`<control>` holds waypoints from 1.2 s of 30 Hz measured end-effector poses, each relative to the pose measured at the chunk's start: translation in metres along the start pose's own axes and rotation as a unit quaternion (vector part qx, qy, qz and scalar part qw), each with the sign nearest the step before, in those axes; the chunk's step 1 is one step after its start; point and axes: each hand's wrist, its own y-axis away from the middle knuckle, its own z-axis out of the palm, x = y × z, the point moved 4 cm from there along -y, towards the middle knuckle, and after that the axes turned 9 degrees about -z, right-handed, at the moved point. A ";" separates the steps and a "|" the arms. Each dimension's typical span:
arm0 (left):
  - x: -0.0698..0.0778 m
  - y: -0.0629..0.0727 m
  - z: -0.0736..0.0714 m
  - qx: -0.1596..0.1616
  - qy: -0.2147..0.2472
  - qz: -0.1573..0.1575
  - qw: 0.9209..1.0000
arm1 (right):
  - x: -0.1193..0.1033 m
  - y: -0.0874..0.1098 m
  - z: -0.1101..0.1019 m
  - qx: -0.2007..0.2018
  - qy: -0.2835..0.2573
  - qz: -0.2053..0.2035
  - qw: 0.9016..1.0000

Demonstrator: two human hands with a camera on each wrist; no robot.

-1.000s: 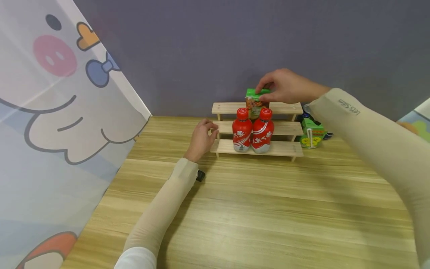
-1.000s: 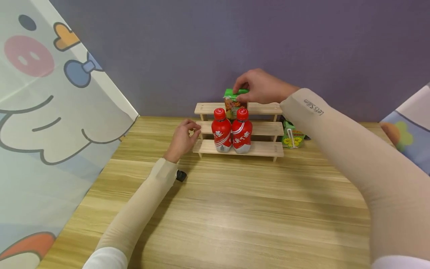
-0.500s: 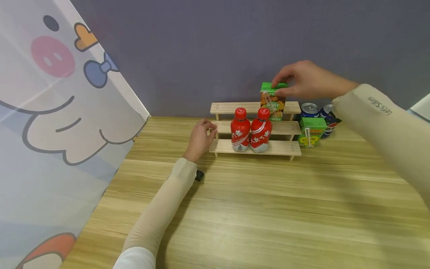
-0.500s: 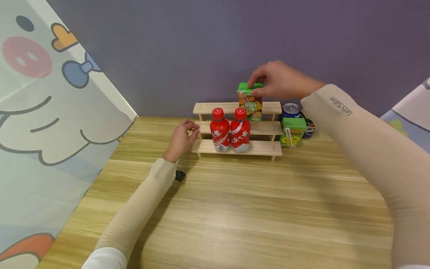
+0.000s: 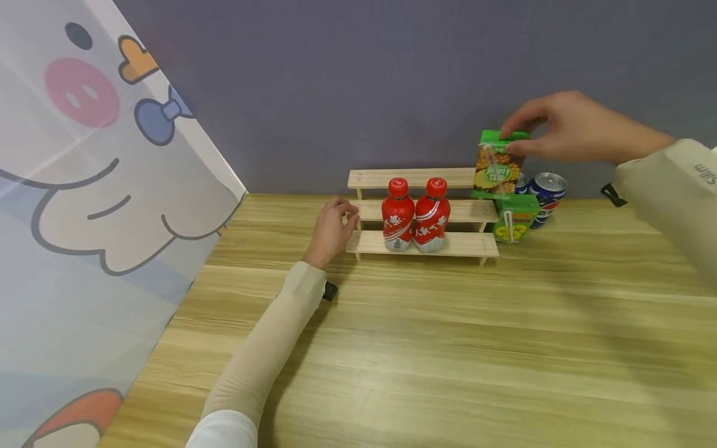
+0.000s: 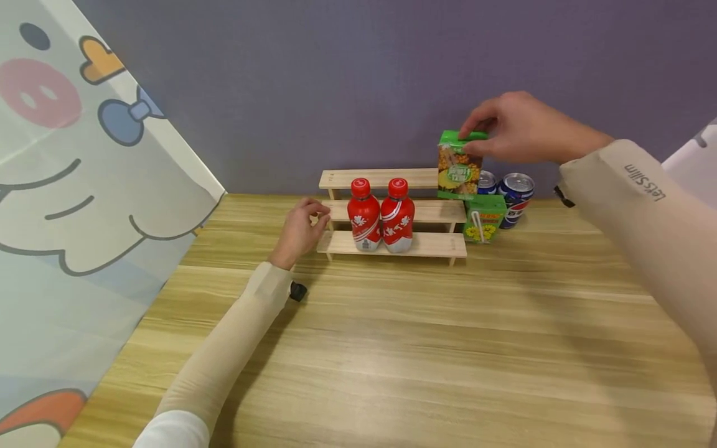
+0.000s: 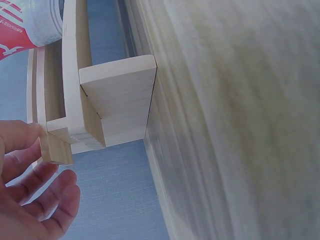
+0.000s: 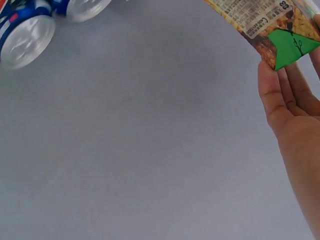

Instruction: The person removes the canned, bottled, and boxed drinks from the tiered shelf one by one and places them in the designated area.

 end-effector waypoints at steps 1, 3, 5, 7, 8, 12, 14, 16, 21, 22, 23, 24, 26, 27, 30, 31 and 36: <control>0.000 0.000 0.000 0.000 -0.001 0.000 1.000 | 0.003 0.004 -0.002 0.002 0.006 0.007 1.000; 0.000 0.000 -0.001 0.000 -0.001 0.000 1.000 | 0.008 0.010 -0.007 0.008 0.020 0.018 1.000; 0.000 -0.001 -0.002 0.000 -0.002 0.000 1.000 | 0.012 0.015 -0.010 0.016 0.033 0.017 0.999; 0.000 -0.001 -0.003 -0.002 -0.001 -0.002 1.000 | 0.017 0.020 -0.011 0.019 0.049 0.015 0.999; 0.000 -0.001 -0.003 -0.003 0.001 -0.004 1.000 | 0.020 0.023 -0.011 0.019 0.054 0.015 0.998; 0.000 0.000 -0.003 -0.010 0.001 -0.009 1.000 | 0.031 0.036 -0.008 0.008 0.066 0.030 0.997; 0.000 0.000 -0.003 -0.011 0.000 -0.008 1.000 | 0.037 0.045 -0.006 0.005 0.068 0.042 0.997; 0.001 0.001 -0.003 -0.011 0.001 -0.008 1.000 | 0.043 0.054 -0.004 0.007 0.074 0.048 0.996; 0.000 0.002 -0.005 -0.007 0.003 -0.009 1.000 | 0.058 0.072 0.000 0.011 0.093 0.064 0.994; 0.000 0.003 -0.005 -0.005 0.001 -0.009 1.000 | 0.061 0.075 0.002 0.009 0.097 0.068 0.993; -0.001 0.003 -0.005 -0.004 0.000 -0.010 1.000 | 0.063 0.078 0.003 0.009 0.100 0.069 0.993; -0.002 0.003 -0.006 -0.003 0.000 -0.010 1.000 | 0.066 0.080 0.005 0.009 0.103 0.072 0.992; -0.003 0.004 -0.006 -0.002 0.001 -0.010 1.000 | 0.071 0.085 0.008 0.010 0.106 0.074 0.992; -0.003 0.004 -0.006 -0.001 0.001 -0.010 1.000 | 0.073 0.087 0.010 0.012 0.105 0.074 0.992; -0.004 0.004 -0.007 -0.001 0.006 -0.007 1.000 | 0.078 0.093 0.017 0.014 0.089 0.077 0.993; -0.004 0.005 -0.007 -0.001 0.007 -0.006 1.000 | 0.080 0.094 0.019 0.014 0.080 0.079 0.994; -0.004 0.005 -0.007 0.000 0.003 -0.007 1.000 | 0.087 0.100 0.033 0.005 0.027 0.102 0.994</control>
